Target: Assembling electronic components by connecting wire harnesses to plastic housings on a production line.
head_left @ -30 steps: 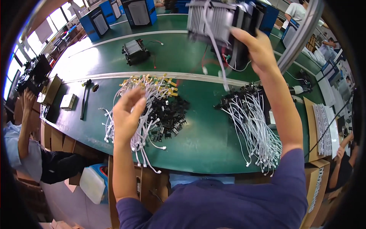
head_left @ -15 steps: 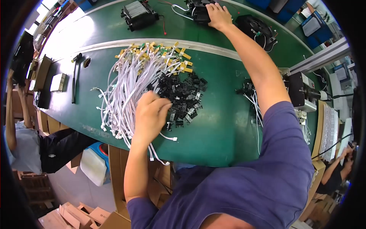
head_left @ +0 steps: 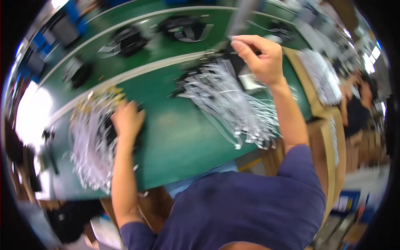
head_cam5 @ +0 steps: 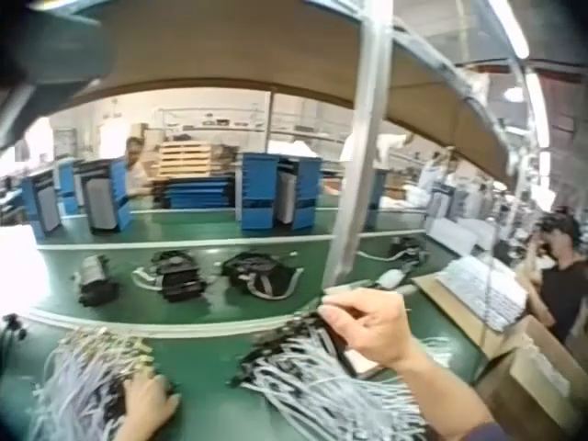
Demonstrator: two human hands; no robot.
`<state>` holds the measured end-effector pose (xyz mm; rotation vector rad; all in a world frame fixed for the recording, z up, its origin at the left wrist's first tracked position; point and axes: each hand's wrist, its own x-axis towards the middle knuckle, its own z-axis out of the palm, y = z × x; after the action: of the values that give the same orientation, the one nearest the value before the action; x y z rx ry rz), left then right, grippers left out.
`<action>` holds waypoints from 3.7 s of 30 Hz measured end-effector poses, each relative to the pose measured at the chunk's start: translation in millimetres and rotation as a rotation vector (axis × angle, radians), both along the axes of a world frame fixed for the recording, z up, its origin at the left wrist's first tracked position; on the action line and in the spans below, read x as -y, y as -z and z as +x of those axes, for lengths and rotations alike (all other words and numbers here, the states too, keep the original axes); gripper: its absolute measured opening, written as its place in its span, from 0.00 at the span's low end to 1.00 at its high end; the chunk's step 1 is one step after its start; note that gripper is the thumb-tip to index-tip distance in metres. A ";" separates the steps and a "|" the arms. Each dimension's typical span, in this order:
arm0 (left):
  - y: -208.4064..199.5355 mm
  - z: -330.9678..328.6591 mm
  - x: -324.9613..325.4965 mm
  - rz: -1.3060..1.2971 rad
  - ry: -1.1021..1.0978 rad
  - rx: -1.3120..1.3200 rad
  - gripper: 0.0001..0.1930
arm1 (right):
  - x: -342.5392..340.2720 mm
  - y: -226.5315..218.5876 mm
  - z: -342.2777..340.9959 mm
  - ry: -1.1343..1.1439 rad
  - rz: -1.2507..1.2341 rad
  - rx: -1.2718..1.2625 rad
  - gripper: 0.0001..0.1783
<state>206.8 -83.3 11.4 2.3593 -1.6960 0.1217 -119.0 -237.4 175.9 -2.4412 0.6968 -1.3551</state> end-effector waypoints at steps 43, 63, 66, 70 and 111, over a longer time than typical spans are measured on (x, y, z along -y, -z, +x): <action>-13.1 -120.6 -39.1 -0.097 0.285 -1.390 0.12 | 131.6 66.7 -241.0 -0.130 1.036 0.750 0.08; -56.3 -234.1 -53.5 -0.443 0.242 -1.343 0.36 | -140.7 128.4 -45.2 -0.429 1.138 0.529 0.06; -44.7 -224.6 -61.9 -0.359 0.101 -1.619 0.37 | -153.5 133.8 -30.9 -0.451 1.114 0.450 0.07; -36.8 -190.6 -89.8 -0.508 0.043 -1.426 0.36 | -136.6 145.3 -37.1 -0.485 1.322 0.884 0.04; -19.3 -130.0 -110.1 -0.518 0.320 -1.637 0.16 | -118.3 150.5 -0.4 -0.385 -0.131 -0.433 0.09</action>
<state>76.8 26.8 30.7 0.9870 -0.8805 -0.9806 -119.4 -119.0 25.4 -2.8164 0.1996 -0.7578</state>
